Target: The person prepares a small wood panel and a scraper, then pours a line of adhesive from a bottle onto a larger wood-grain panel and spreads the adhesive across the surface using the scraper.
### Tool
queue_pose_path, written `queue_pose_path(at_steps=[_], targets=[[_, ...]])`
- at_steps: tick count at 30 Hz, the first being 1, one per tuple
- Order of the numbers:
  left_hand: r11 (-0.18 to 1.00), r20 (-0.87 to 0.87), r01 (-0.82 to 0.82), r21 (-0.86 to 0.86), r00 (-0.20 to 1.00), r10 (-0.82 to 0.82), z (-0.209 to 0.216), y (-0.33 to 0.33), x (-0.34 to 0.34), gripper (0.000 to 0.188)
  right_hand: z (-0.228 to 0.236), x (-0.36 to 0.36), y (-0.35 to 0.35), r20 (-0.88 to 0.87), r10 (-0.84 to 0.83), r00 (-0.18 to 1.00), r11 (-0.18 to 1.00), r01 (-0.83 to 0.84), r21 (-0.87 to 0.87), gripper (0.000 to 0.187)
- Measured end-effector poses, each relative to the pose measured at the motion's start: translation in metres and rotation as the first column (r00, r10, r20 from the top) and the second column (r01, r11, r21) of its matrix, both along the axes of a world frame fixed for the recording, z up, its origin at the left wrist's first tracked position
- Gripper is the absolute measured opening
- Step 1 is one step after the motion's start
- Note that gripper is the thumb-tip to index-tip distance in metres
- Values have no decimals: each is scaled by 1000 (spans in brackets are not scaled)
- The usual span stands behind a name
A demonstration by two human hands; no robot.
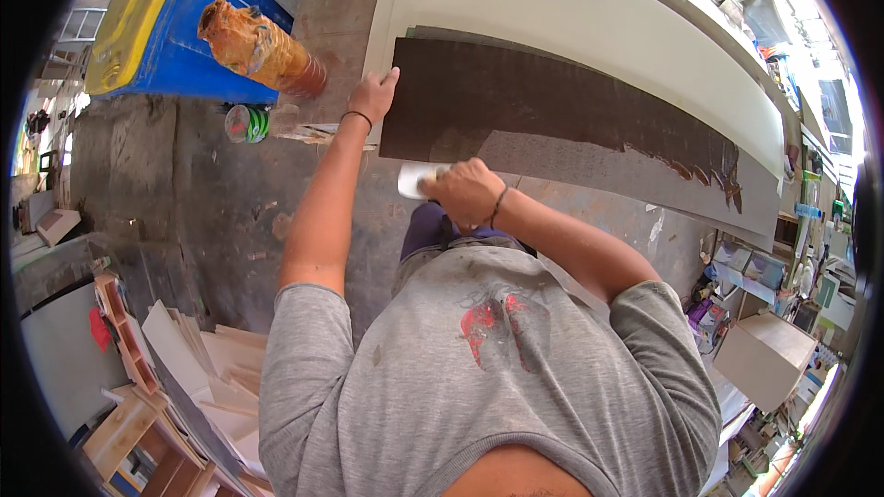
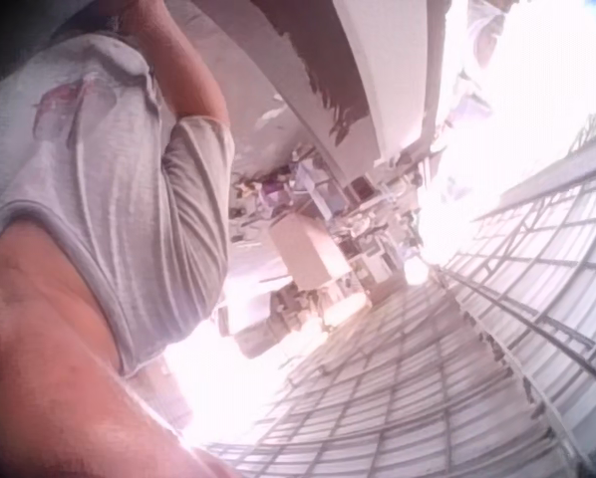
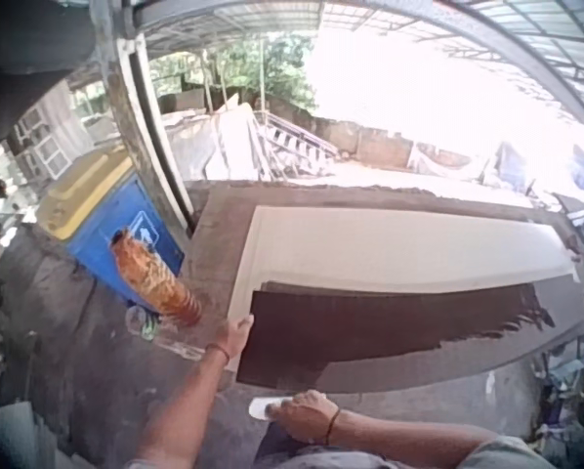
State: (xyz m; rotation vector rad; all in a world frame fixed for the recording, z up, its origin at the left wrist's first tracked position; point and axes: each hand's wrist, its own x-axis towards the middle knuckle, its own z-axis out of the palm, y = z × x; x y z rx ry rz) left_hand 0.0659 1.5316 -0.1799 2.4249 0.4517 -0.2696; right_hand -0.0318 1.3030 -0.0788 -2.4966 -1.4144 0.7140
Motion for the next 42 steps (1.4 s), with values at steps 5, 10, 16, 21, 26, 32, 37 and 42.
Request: queue_pose_path(at_steps=[5, 10, 16, 21, 26, 32, 37, 42], targets=[[999, 56, 32, -29, 998, -30, -7, 5, -13, 57, 53, 38, -50, -3, -307, 952, 948, 306, 93, 39], [998, 116, 61, -9, 991, -59, -3, -4, -8, 55, 8, 73, -89, 139, -316, 939, 930, 335, -152, 44], [998, 97, 67, 1, 993, -66, -8, -2, -8, 54, 21, -11, -67, -77, -77, 994, 996, 74, -42, 30], [998, 128, 62, -28, 990, -58, -4, -1, -14, 53, 35, 68, -128, 178, -488, 854, 871, 489, 43, 42], [997, 99, 81, 1, 992, -80, -6, -1, -2, 54, 5, 75, -116, 65, -417, 907, 903, 421, -83, 44], [998, 113, 59, 28, 992, -61, -5, -2, -5, 54, 14, -16, -104, -70, -67, 995, 998, 65, -26, 40], [998, 116, 52, 20, 992, -54, -5, -7, -7, 54, 35, 66, -194, 189, -504, 843, 851, 522, -59, 53], [999, 99, -15, 37, 995, 11, -7, -4, 0, 65, -6, 44, -174, 127, -340, 932, 939, 344, -10, 50]])
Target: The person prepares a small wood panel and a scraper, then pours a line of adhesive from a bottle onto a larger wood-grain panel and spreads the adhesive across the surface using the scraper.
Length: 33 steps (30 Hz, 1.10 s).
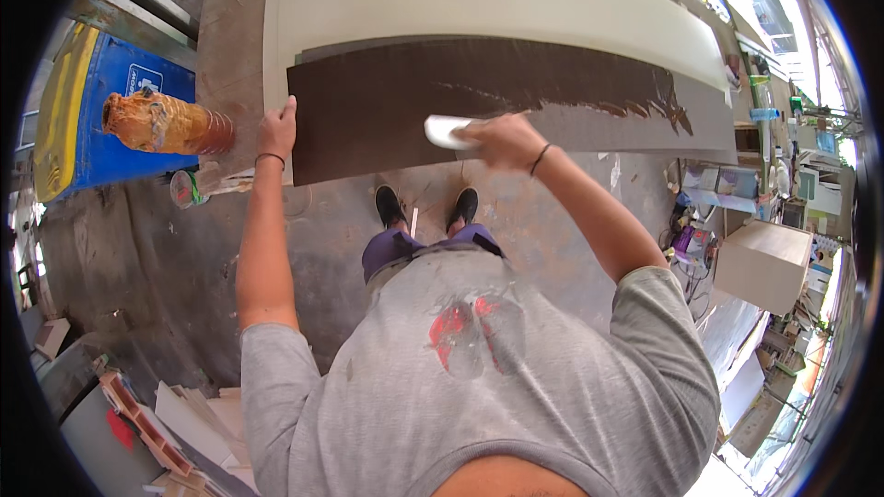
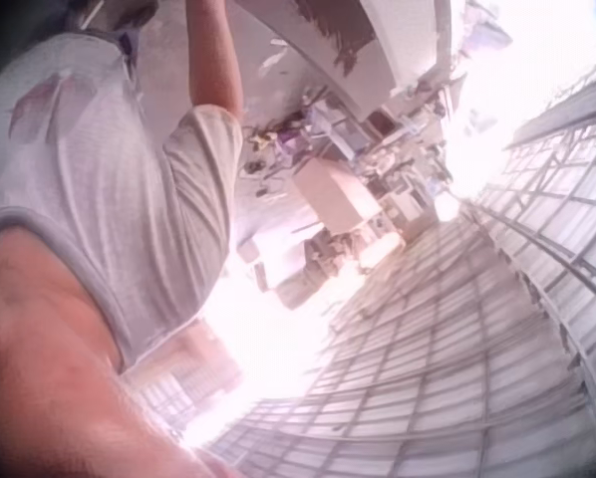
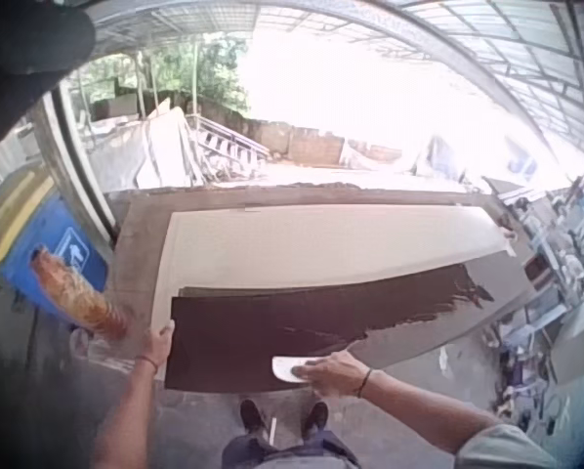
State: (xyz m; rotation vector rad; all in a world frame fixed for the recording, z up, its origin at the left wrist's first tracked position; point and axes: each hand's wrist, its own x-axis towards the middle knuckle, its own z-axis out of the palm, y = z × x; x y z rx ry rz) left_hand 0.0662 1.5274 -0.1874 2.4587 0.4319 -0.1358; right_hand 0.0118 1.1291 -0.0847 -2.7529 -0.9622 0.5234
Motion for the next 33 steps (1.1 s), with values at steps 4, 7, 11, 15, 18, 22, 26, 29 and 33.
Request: queue_pose_path(at_steps=[4, 7, 11, 15, 18, 22, 26, 29, 33], targets=[[994, 9, -20, 108, 1000, 19, -2, -1, -2, 67, 26, -46, 13, -207, 198, 958, 970, -222, -103, 49], [989, -47, -50, 142, 997, 57, -2, 2, -2, 68, 45, -10, -40, 62, -51, 997, 997, 48, 61, 46], [980, 12, -62, 190, 998, 61, -6, -4, 2, 66, 18, 28, -96, 80, -199, 977, 974, 207, -96, 46], [973, -93, -76, 219, 991, 98, 2, -11, 5, 67, 8, -24, -65, -60, 84, 995, 990, -90, -105, 40], [969, -55, -66, 237, 995, 81, 7, -19, 4, 67, 36, -43, -71, -129, 159, 979, 986, -163, -22, 44], [955, -82, -79, 285, 991, 106, 1, -15, 2, 66, 44, 30, -149, 74, -130, 989, 989, 134, -64, 47], [949, -92, -110, 294, 985, 143, 6, -19, 17, 68, -4, 25, -193, 126, -108, 986, 994, 105, 31, 50], [933, -145, -115, 342, 974, 173, -2, -11, 12, 68, 8, -29, -159, -12, 77, 997, 997, -77, -1, 38], [929, -126, -98, 358, 980, 152, -1, -9, 13, 70, 57, -43, -175, -79, 67, 995, 996, -62, 68, 48]])
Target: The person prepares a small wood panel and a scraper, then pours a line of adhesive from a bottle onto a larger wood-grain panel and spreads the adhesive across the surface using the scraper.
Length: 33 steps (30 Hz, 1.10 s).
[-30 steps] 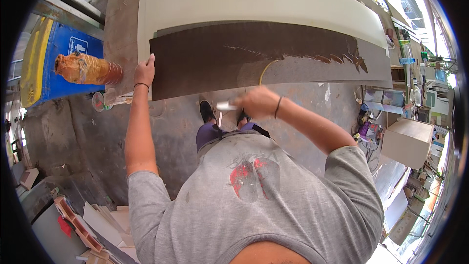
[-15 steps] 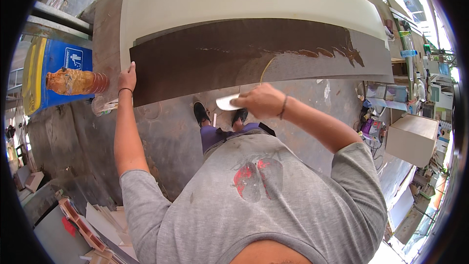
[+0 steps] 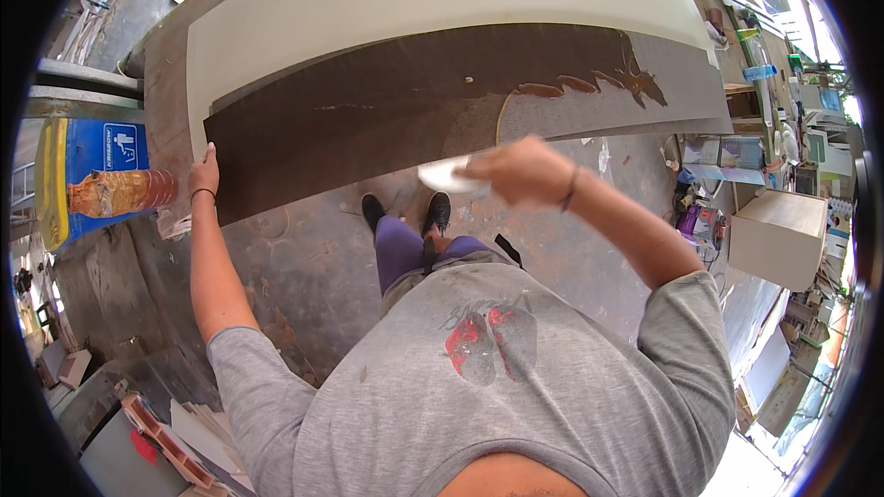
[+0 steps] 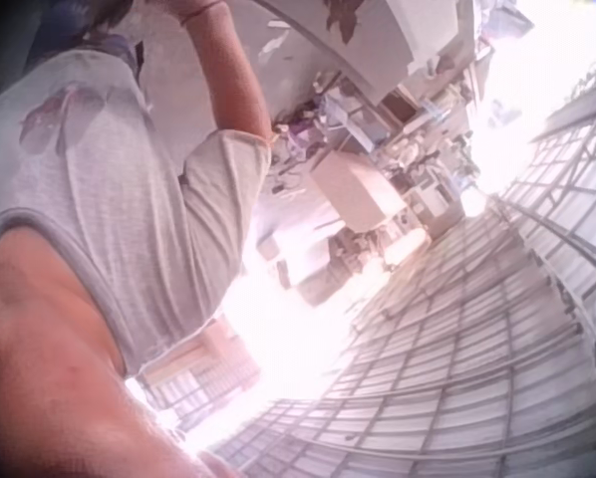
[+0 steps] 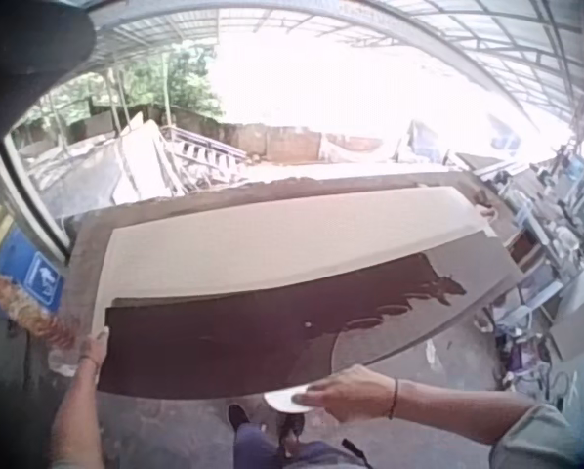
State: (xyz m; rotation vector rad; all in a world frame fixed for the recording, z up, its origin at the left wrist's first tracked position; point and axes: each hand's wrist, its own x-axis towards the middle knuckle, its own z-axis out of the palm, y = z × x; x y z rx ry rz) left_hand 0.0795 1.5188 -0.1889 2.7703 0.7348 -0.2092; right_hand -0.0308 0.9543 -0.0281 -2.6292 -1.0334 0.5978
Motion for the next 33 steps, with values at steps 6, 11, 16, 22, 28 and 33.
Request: queue_pose_path(at_steps=[6, 11, 16, 22, 28, 33], targets=[[1000, -23, 15, 27, 1000, -14, -7, 5, 1, 70, 13, 67, -58, 235, -242, 941, 965, 207, 162, 44], [1000, 84, 6, 13, 996, -7, -9, -5, 0, 69, -77, 29, -67, 446, -119, 887, 986, 158, -51, 45], [991, 382, -69, -114, 918, 108, -9, 6, -13, 64, -26, 3, -57, 220, -227, 949, 972, 235, -11, 42], [990, 866, -69, -124, 480, 142, 77, -104, -48, 39, 8, 46, -98, 196, -441, 876, 896, 418, 149, 46], [178, 350, 327, -928, 929, 122, 50, -373, -158, 18, -1, 58, -128, 263, -334, 905, 940, 299, 164, 45], [12, -258, -263, -965, 936, -239, 15, -532, -165, 43, -27, 35, -169, 394, -104, 913, 995, 93, 47, 47]])
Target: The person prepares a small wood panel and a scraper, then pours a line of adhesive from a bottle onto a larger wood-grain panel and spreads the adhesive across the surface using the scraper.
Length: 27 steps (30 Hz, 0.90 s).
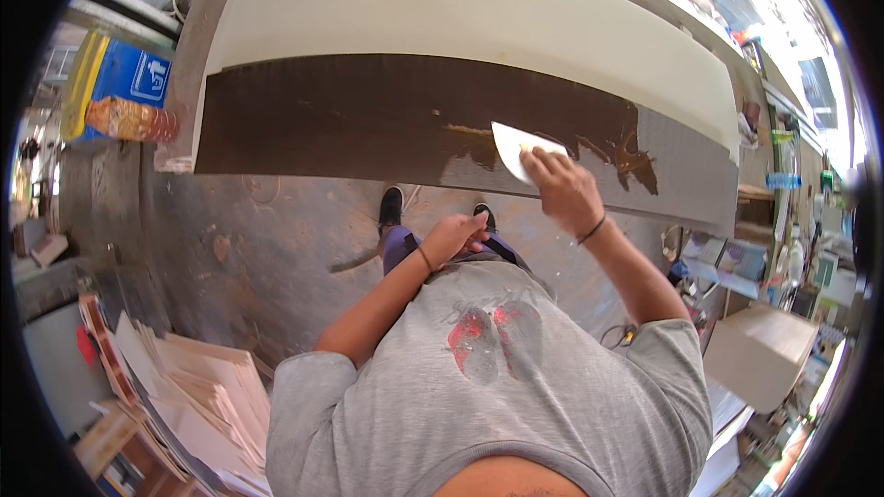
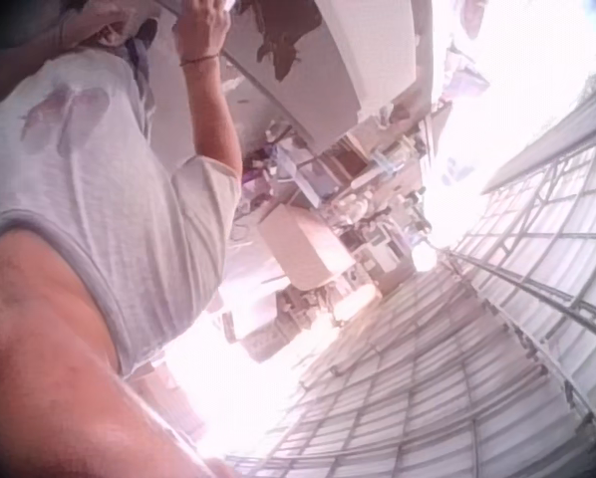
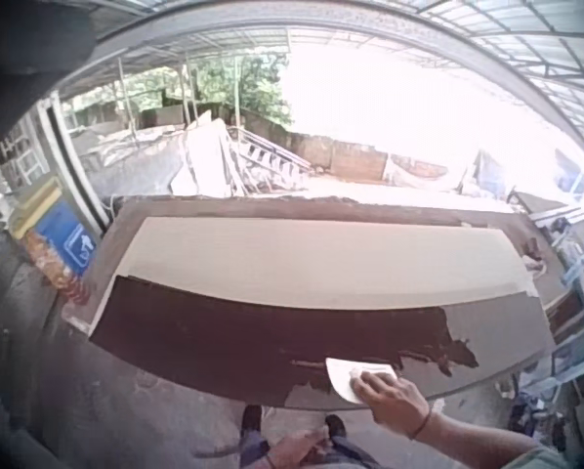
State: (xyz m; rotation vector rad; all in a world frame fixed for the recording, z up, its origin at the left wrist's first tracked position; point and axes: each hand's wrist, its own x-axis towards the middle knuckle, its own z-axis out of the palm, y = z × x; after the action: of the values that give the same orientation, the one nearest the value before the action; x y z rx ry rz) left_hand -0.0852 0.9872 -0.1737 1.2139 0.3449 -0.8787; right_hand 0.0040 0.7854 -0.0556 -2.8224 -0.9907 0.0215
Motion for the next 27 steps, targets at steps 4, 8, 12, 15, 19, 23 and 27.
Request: queue_pose_path(at_steps=[4, 8, 12, 15, 19, 23, 27], targets=[[959, -166, -282, -1, 946, 278, 5, -70, 14, 52, -45, -35, -54, 46, 40, 998, 991, -33, -128, 47], [880, -180, -468, 87, 861, 476, 2, -102, 20, 49, -21, -42, -79, -281, 70, 957, 994, -91, -65, 45], [763, -64, -637, 113, 761, 645, -9, -120, 27, 44, 37, -5, -81, -253, 89, 964, 990, -58, 126, 43], [738, 50, -662, 128, 748, 662, -21, -128, 24, 42, 59, 20, -58, -179, 182, 967, 966, -142, 217, 41], [760, 104, -643, 90, 765, 635, -31, -130, 24, 41, 60, 51, 21, -54, 434, 899, 885, -414, 213, 40], [768, 146, -640, 23, 763, 630, -32, -128, 22, 44, 30, 86, 144, 65, 657, 751, 721, -651, 239, 40], [803, 277, -594, 58, 782, 558, -31, -133, 24, 46, -3, 127, 270, 123, 795, 594, 576, -803, 154, 39]])
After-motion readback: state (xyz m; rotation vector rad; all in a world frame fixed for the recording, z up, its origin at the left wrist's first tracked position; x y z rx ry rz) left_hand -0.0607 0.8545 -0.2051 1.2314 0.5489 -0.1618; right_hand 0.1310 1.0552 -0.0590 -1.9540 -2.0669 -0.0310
